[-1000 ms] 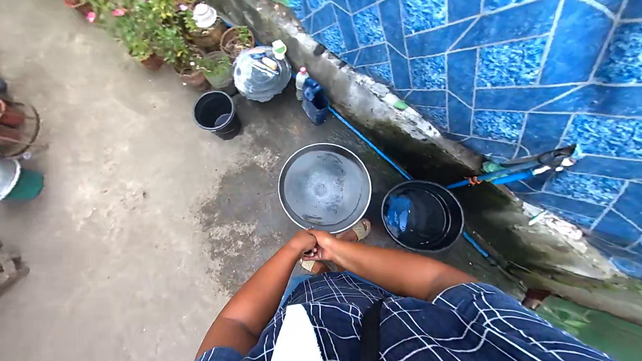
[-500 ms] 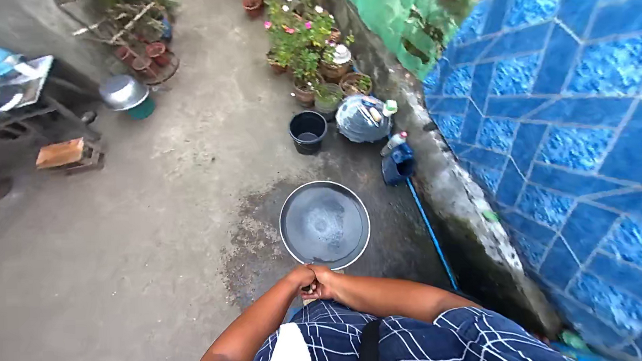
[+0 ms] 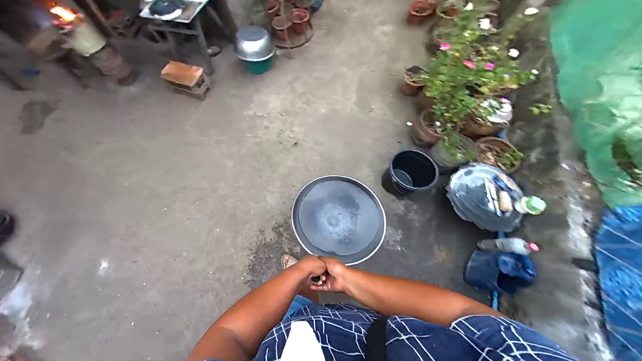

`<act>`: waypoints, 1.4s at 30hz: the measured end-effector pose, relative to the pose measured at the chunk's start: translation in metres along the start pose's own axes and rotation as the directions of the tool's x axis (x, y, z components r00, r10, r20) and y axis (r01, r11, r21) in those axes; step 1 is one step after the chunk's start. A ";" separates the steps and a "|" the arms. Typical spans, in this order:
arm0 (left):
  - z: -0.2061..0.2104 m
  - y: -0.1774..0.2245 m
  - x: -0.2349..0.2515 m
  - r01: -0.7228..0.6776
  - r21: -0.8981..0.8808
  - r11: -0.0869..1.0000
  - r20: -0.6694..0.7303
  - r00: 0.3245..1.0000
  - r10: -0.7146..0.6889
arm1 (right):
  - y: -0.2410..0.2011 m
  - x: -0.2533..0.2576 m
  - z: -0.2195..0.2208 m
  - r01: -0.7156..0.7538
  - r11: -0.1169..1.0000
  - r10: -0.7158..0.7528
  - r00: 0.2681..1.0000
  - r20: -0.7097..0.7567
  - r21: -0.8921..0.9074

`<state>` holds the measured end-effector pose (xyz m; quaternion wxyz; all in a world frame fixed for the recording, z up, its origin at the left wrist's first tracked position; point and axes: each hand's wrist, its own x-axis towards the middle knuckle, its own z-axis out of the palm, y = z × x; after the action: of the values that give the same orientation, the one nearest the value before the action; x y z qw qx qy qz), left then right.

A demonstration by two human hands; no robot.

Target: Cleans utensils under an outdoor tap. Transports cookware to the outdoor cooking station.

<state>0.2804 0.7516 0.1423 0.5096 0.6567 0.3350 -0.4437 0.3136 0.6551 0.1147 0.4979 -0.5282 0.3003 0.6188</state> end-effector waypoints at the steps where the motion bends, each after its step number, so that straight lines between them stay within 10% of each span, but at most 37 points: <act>1: -0.024 0.002 0.003 -0.011 -0.004 1.000 0.004 1.000 0.011 | -0.014 0.022 0.012 -0.027 0.999 0.027 0.999 0.020 0.029; 4: -0.089 0.034 -0.043 0.045 -0.043 0.998 -0.086 0.995 -0.048 | -0.059 0.048 0.066 -0.068 0.997 0.067 0.997 0.024 0.033; 10: -0.241 -0.002 0.034 0.003 -0.216 0.976 -0.066 0.998 -0.018 | -0.154 0.087 0.181 -0.077 0.995 0.080 0.996 0.040 -0.065; 26: -0.672 0.005 0.041 -0.080 -0.566 0.820 -0.207 0.977 -0.048 | -0.437 0.199 0.532 -0.097 0.893 0.164 0.979 0.117 -0.439; 29: -0.747 0.047 -0.006 0.038 -0.549 0.835 -0.310 0.919 -0.245 | -0.491 0.200 0.602 -0.031 0.847 0.156 0.969 0.192 -0.531; 42: -1.121 -0.014 0.079 -0.020 -0.537 0.843 -0.255 0.957 -0.140 | -0.672 0.346 0.889 -0.121 0.916 0.197 0.966 0.165 -0.383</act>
<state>0.5684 1.8376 0.1615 0.6045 0.5346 0.5352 -0.2498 0.6439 1.7743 0.1210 0.3649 -0.5212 0.1688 0.7528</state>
